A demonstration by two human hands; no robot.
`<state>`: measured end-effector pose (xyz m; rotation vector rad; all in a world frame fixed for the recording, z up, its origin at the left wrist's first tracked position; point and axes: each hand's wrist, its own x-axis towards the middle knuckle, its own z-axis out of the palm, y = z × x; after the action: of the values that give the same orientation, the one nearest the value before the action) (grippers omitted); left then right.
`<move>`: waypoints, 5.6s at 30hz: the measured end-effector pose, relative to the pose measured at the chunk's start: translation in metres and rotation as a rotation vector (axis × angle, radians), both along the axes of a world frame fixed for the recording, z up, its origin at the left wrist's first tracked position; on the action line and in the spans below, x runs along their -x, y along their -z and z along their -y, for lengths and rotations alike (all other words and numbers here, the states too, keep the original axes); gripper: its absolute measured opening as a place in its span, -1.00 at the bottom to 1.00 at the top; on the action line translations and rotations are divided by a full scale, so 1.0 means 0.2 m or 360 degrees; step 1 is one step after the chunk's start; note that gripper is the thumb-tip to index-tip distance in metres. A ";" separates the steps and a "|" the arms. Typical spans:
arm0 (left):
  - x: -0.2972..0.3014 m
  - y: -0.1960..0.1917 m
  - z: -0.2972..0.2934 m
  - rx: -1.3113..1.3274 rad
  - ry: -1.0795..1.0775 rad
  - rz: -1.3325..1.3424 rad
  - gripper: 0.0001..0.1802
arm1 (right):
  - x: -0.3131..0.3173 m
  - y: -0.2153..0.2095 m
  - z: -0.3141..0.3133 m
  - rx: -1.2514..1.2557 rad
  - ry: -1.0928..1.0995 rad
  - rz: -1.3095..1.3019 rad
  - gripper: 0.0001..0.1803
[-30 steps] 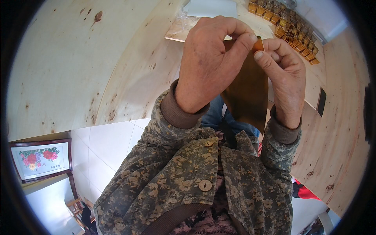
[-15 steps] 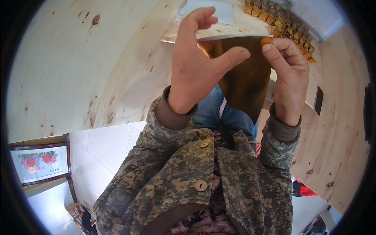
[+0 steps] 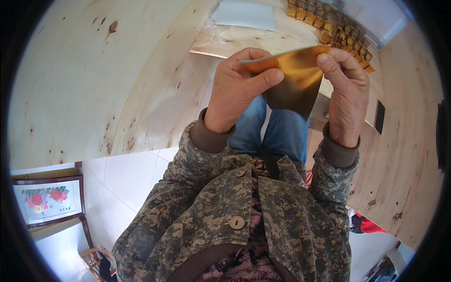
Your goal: The person folds a sheet of gold foil on a wooden board, repeatedly smoothing and creasing it with both hands. The person lifts and repositions the foil multiple times to create precise folds.
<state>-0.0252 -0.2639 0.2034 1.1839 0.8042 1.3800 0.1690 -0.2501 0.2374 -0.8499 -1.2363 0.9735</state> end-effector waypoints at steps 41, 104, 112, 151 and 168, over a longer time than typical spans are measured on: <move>0.05 0.22 -0.91 -0.1204 0.0528 -0.2013 -0.49 | -0.27 0.19 -0.57 -0.0720 -0.0574 0.2014 -0.76; -0.37 0.99 -1.13 0.0127 0.0006 -0.2502 0.07 | -0.67 1.07 -1.25 0.0231 -0.0167 0.1937 -0.78; -0.36 0.96 -1.14 0.0052 0.0066 -0.2665 0.01 | -0.52 1.10 -1.03 0.0292 0.0642 0.1906 -0.76; -0.36 0.95 -1.17 -0.0168 0.0187 -0.2847 0.07 | -0.44 1.19 -0.91 0.0605 0.0397 0.1934 -0.30; -0.36 0.96 -1.16 -0.0163 0.0179 -0.2845 0.05 | -0.45 1.21 -0.91 0.0548 0.0431 0.1996 -0.35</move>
<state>0.0458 -0.0312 0.0118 2.4056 1.7492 -0.1113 0.2590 -0.0690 -0.0041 -2.0037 -1.9123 0.3578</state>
